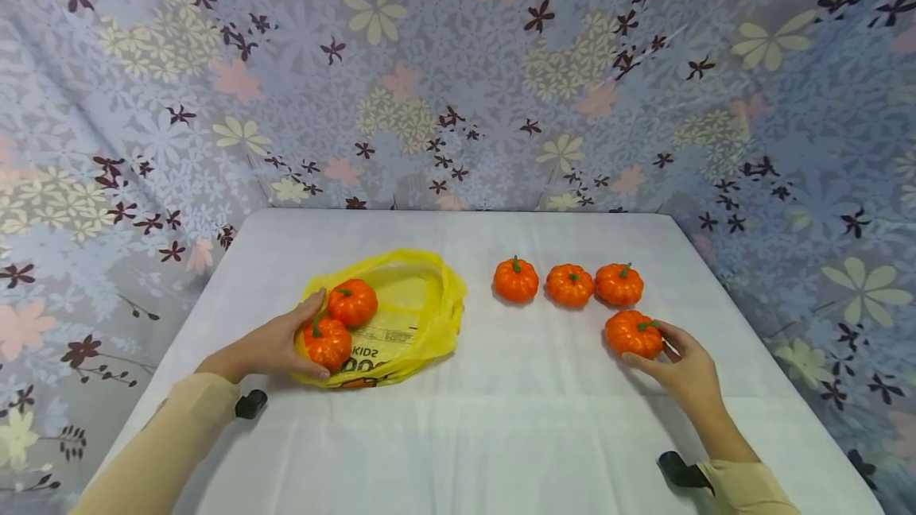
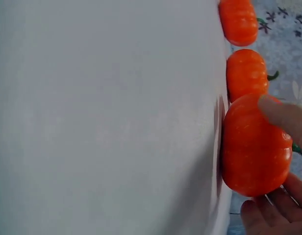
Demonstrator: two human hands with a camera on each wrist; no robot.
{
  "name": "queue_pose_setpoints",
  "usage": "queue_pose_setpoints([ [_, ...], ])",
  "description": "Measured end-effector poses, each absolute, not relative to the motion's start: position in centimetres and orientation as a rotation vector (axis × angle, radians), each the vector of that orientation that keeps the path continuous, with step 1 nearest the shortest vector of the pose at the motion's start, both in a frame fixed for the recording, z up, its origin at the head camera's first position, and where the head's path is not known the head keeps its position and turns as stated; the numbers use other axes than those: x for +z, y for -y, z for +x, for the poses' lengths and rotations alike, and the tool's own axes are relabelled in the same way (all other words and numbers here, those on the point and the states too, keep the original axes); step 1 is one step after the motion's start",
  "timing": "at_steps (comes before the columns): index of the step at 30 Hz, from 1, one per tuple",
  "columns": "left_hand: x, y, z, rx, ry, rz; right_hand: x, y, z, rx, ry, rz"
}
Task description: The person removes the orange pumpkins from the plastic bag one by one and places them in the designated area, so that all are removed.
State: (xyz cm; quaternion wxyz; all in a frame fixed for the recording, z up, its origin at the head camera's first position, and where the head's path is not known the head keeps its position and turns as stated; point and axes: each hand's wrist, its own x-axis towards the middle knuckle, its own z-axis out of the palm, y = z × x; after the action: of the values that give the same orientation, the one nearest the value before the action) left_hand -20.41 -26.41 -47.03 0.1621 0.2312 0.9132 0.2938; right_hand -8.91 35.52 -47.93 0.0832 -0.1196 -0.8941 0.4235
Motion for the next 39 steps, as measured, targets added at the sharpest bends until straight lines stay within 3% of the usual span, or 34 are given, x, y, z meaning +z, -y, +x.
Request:
queue_pose_setpoints([
  [20,-48.4,24.7,-19.0,0.889,-2.588,0.625,-42.1,-30.3,-10.6,1.168,2.534,-0.063],
  [39,-47.7,24.0,-18.9,0.871,-2.585,0.685,-43.0,-20.4,-15.1,1.370,2.587,0.274],
])
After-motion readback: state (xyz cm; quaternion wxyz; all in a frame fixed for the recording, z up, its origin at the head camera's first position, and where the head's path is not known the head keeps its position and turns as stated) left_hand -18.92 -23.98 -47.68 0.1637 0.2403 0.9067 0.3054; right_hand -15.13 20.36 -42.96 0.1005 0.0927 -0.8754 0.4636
